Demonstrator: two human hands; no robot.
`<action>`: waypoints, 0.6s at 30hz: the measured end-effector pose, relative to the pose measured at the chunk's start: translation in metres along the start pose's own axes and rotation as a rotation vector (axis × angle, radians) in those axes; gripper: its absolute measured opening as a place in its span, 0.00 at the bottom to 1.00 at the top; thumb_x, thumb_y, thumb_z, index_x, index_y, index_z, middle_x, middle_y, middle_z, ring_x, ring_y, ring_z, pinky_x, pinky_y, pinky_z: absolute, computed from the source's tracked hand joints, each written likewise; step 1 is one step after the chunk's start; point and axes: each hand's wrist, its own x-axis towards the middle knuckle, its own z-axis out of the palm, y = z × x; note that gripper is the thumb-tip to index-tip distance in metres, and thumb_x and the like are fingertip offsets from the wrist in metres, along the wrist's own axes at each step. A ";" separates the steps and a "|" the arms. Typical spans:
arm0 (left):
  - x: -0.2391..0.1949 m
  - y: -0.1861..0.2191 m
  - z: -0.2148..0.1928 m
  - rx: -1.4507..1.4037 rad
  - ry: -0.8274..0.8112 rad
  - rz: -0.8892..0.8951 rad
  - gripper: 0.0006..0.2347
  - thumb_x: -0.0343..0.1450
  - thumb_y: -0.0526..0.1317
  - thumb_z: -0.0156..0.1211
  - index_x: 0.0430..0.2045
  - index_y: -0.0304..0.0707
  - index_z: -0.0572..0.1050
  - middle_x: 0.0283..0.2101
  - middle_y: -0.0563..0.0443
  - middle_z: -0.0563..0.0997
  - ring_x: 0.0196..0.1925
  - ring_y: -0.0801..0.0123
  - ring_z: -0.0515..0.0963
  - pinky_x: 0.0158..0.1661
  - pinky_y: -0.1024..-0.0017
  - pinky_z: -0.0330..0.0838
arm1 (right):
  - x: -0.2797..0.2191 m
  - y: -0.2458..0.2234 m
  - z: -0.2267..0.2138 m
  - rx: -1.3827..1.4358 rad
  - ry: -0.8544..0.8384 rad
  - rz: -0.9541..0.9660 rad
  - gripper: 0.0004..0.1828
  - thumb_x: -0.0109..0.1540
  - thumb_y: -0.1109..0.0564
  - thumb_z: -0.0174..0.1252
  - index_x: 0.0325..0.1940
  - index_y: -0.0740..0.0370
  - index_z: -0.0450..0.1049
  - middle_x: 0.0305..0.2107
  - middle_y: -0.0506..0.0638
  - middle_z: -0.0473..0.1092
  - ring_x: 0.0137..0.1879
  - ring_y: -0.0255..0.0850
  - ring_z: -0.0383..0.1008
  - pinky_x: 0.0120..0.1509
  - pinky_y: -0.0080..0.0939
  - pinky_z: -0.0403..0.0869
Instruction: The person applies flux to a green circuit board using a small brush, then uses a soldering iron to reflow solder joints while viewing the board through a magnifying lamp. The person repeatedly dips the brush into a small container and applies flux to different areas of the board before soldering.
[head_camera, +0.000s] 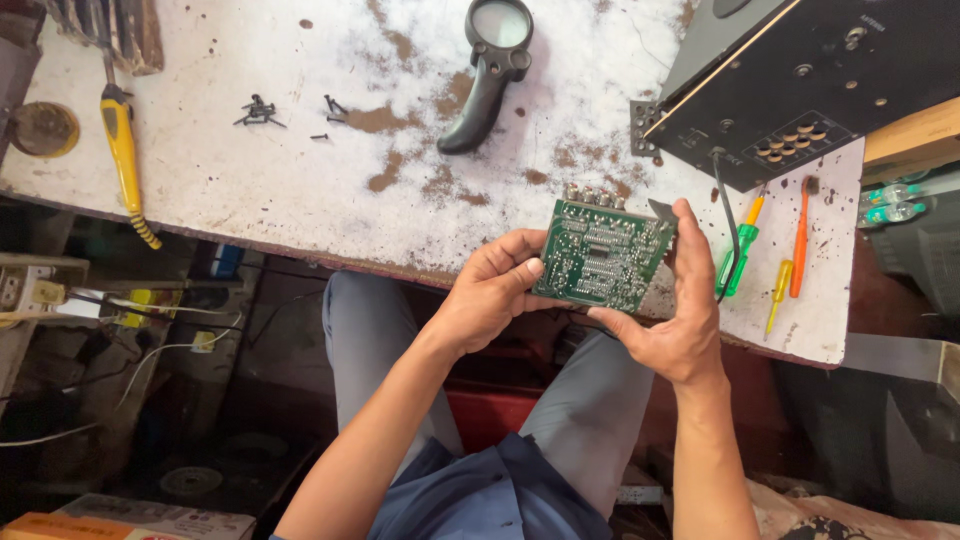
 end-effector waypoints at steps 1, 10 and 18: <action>0.000 0.000 0.000 0.011 0.007 -0.002 0.12 0.80 0.32 0.47 0.58 0.28 0.68 0.56 0.46 0.77 0.57 0.63 0.80 0.59 0.53 0.77 | 0.003 -0.003 -0.002 -0.013 -0.017 0.001 0.66 0.49 0.59 0.78 0.81 0.67 0.42 0.78 0.63 0.49 0.75 0.50 0.66 0.78 0.47 0.69; 0.001 -0.001 -0.002 0.022 0.014 0.009 0.12 0.80 0.34 0.48 0.58 0.28 0.67 0.56 0.46 0.76 0.55 0.64 0.80 0.57 0.55 0.79 | 0.018 -0.012 -0.007 -0.029 -0.096 0.004 0.64 0.50 0.59 0.77 0.82 0.66 0.44 0.76 0.61 0.53 0.75 0.49 0.66 0.79 0.46 0.68; 0.000 0.001 0.001 0.032 0.036 -0.008 0.12 0.80 0.33 0.47 0.58 0.29 0.66 0.56 0.45 0.76 0.56 0.64 0.79 0.57 0.54 0.79 | 0.023 -0.009 -0.011 0.028 -0.152 0.005 0.64 0.51 0.61 0.76 0.82 0.67 0.44 0.78 0.61 0.51 0.79 0.49 0.61 0.81 0.48 0.65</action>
